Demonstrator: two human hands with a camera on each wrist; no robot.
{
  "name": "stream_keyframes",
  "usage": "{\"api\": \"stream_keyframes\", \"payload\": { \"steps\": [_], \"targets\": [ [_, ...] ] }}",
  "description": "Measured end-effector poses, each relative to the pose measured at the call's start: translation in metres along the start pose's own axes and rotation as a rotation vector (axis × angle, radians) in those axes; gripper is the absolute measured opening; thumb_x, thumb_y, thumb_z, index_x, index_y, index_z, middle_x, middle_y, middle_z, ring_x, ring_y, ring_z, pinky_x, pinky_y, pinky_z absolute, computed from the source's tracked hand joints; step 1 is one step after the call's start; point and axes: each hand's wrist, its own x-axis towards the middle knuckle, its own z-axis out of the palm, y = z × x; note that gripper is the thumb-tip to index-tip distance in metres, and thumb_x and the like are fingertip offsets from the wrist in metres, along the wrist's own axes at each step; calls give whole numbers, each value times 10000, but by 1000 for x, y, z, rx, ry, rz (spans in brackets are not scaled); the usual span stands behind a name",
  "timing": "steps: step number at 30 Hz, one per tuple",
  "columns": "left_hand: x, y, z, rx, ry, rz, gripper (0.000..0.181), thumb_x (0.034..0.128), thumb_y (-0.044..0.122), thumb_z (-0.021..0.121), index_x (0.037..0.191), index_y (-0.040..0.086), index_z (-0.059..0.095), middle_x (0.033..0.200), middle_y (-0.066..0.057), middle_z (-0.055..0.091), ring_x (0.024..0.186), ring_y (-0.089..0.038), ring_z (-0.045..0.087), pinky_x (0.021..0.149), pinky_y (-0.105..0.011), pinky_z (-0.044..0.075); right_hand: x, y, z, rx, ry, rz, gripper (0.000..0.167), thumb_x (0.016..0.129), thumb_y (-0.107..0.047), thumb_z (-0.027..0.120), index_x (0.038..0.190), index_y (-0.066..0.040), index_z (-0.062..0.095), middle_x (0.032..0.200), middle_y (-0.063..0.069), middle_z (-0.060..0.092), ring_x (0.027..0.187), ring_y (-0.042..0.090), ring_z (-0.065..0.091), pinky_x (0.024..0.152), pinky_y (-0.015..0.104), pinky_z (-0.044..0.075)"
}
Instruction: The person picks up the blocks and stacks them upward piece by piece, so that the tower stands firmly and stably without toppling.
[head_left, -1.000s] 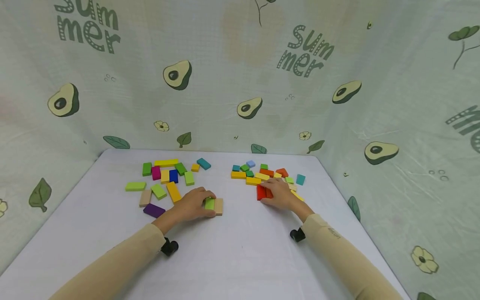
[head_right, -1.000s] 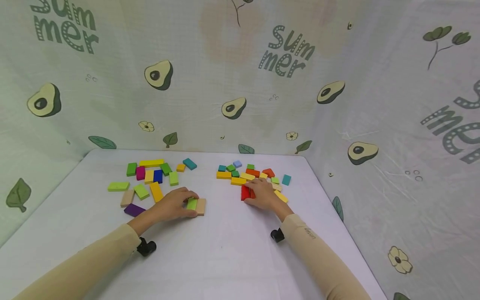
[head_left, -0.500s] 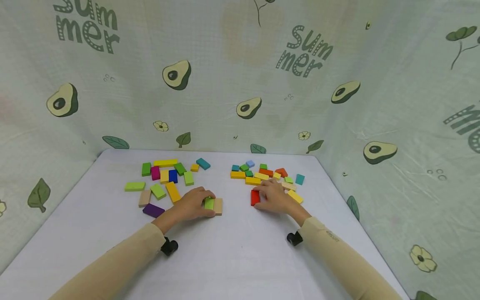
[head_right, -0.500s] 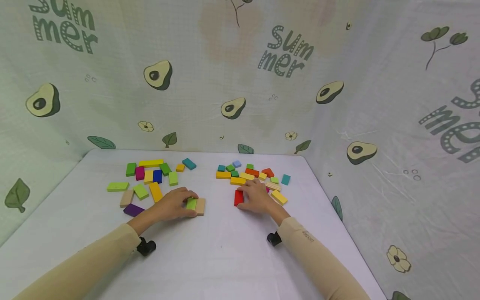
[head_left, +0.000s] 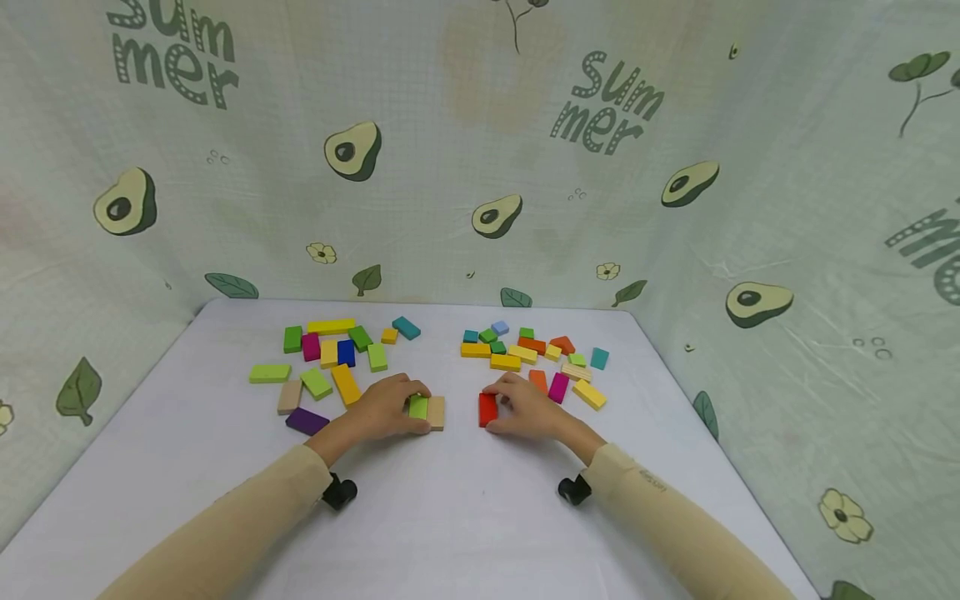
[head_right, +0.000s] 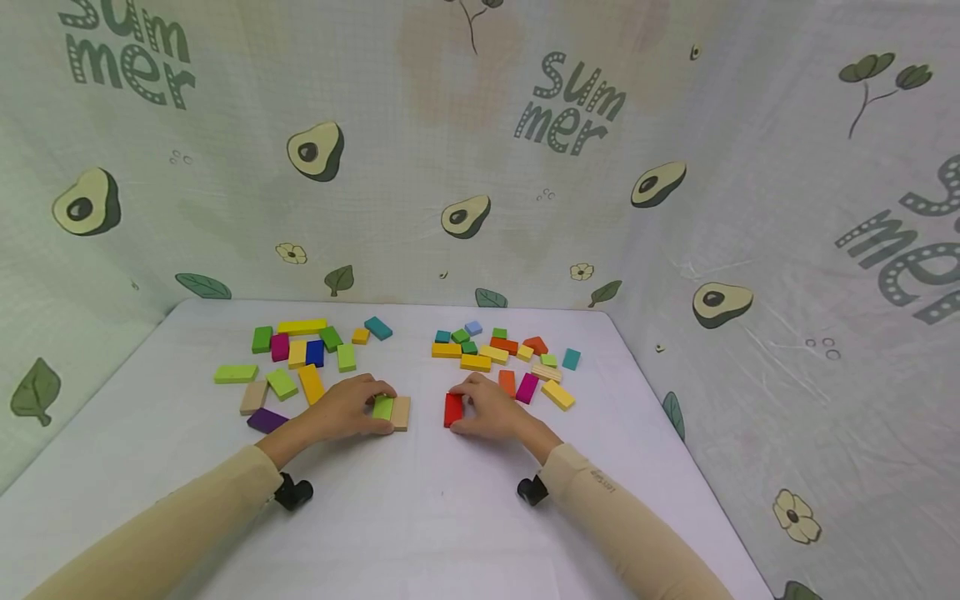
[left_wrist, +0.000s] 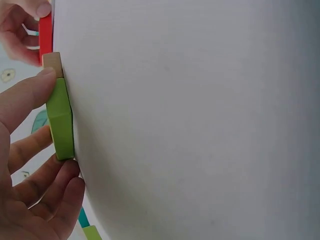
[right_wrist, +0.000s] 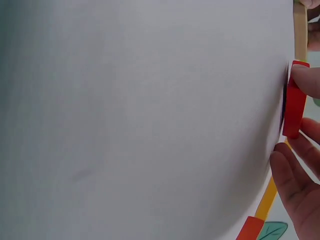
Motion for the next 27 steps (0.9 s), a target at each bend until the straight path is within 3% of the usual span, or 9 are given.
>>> {"api": "stream_keyframes", "payload": {
  "steps": [17,27],
  "targets": [
    [-1,-1,1,10,11,-23,530,848,430,902,1300,213,727,1244,-64,678,1065,-231,619,998,-480,581,23,-35,19,8,-29,-64,545,935,-294,838,1418,-116,659,1226,22,616,1064,166,587,896,265,559],
    [1,-2,3,6,16,-9,534,842,423,907,1303,219,731,1223,-52,680,1055,-216,614,981,-472,583,30,-47,23,-3,-52,-39,555,925,-266,847,1422,-110,653,1263,46,609,1104,158,563,941,286,558]
  ]
}}
